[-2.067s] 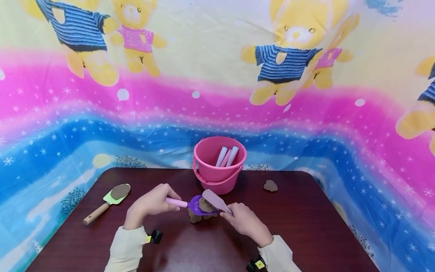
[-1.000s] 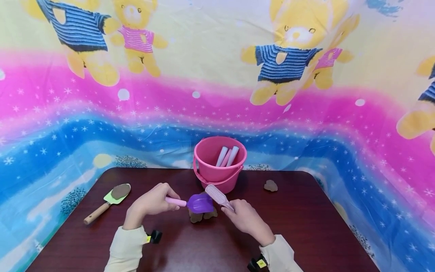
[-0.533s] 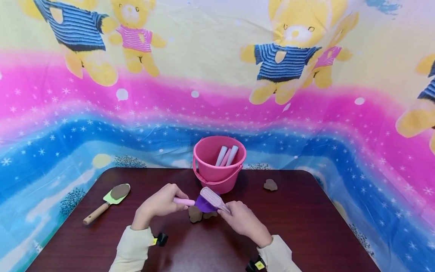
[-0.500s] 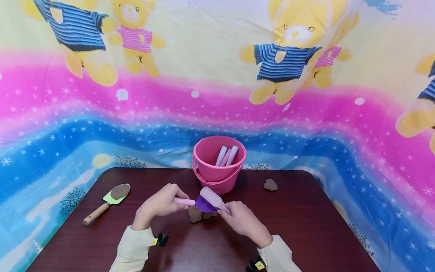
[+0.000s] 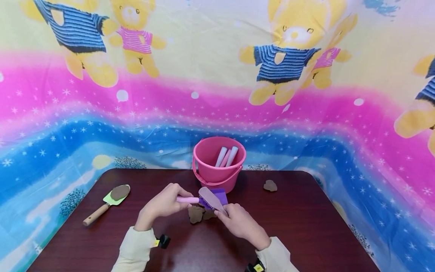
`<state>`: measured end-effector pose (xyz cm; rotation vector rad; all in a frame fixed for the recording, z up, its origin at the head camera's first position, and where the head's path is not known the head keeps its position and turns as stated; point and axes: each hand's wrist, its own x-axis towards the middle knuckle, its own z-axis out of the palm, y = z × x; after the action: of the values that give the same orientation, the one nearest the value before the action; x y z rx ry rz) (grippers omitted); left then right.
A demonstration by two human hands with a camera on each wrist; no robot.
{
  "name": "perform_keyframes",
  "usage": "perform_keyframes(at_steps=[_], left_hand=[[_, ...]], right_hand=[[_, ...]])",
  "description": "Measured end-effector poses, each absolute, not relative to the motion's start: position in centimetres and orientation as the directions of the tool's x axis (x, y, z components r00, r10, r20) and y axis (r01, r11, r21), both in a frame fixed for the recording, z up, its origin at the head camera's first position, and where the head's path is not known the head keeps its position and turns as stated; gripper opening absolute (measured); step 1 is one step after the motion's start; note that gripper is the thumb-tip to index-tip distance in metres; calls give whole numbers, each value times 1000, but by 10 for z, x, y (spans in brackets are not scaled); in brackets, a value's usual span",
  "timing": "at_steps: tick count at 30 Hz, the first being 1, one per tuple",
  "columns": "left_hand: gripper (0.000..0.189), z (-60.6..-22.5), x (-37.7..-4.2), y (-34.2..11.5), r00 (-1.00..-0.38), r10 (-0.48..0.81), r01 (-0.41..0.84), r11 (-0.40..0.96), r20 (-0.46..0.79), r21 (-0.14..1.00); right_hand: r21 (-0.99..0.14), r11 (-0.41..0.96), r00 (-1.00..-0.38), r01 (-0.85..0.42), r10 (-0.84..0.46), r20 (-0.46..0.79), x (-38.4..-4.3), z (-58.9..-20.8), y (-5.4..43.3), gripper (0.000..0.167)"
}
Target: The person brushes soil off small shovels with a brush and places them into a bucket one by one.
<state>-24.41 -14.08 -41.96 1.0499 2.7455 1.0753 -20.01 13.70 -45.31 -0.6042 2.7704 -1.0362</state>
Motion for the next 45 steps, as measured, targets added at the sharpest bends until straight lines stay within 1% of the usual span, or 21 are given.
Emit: perform_keyframes(at_steps=[5,12,18,24,30,37,45], left_hand=[[16,-419,-244,-142,-779,585,583,540,227,608],[18,-418,-244,-143,-774,587,592,535,239,603],[19,-417,-243,-147,-773,589,588,526,236,614],[19,-417,-244,-152,-774,583,595,537,247,598],[21,-415,-244,-157,-778,577,594,548,248,589],[21,-414,-242,-159,-810,541,553,579,226,599],[21,-411,-242,-165,-804,549,562,570,231,599]], right_hand=[[-648,696,-920,-309,-393,17,-201,-455,138,33],[-650,700,-923,-297,-385,7,-203,-456,140,35],[-669,689,-928,-279,-373,2,-202,-455,141,32],[-667,696,-933,-264,-361,-8,-204,-454,144,36],[-643,711,-936,-284,-351,26,-206,-454,149,37],[-643,717,-943,-269,-332,25,-209,-454,153,34],[-646,724,-951,-242,-309,10,-210,-454,156,35]])
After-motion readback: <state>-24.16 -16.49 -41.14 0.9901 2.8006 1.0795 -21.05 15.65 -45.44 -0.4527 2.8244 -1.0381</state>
